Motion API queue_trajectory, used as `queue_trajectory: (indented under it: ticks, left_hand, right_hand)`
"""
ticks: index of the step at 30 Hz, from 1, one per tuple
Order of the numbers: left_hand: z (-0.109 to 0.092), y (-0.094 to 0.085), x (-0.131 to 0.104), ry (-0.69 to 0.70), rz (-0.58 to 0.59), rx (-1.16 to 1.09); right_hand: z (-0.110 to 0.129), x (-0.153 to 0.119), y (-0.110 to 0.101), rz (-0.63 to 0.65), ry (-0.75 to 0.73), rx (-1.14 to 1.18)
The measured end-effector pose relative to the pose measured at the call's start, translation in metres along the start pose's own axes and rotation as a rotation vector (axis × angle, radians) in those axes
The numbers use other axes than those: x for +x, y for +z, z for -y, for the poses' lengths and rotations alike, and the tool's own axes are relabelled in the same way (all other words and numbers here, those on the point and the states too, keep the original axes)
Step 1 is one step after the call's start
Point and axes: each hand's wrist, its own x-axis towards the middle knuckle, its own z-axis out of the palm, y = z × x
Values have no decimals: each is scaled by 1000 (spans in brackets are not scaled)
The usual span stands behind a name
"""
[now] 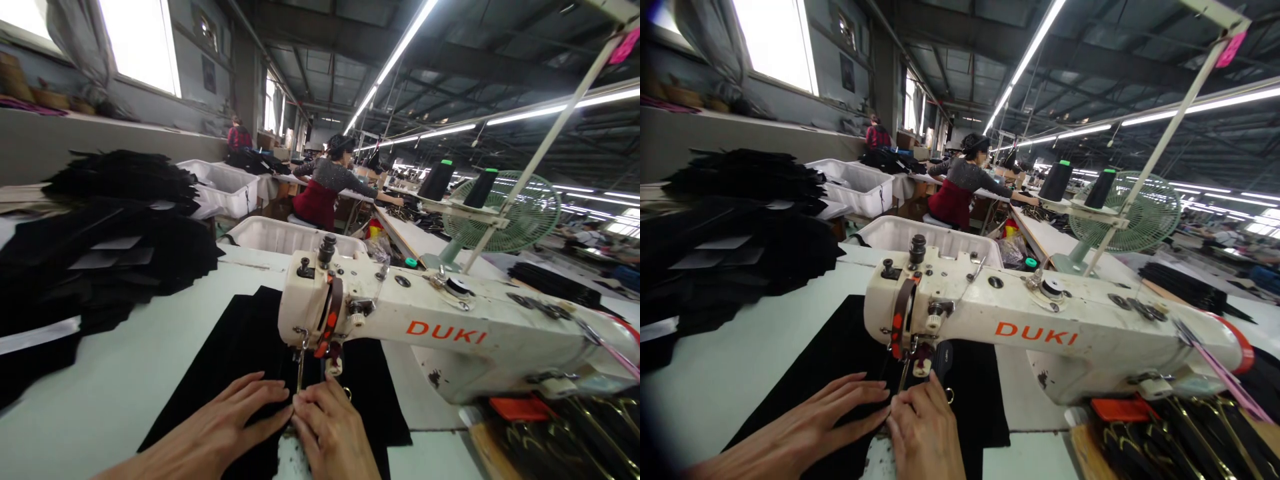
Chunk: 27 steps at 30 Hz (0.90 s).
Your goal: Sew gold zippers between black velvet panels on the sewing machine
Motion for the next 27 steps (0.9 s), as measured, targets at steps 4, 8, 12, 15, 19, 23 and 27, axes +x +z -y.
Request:
queue_trajectory:
  ticks: [4,8,12,15,19,23,27]
  left_hand:
    - [-4,-20,21,-76,226,-18]
    - [-6,-33,38,-126,258,-7]
    - [-1,-38,47,-88,221,6]
    - [2,-37,51,-48,203,34]
    - [5,-34,52,-41,210,77]
    - [6,-30,51,-12,198,115]
    - [8,-28,52,39,162,130]
  right_hand:
    - [-7,9,5,21,61,-9]
    - [-14,17,10,18,82,-38]
    - [-18,19,7,105,183,-81]
    - [-18,15,5,111,313,-160]
    - [-17,19,7,142,372,-297]
    - [-12,35,4,252,397,-369]
    - [-12,45,-4,335,386,-389]
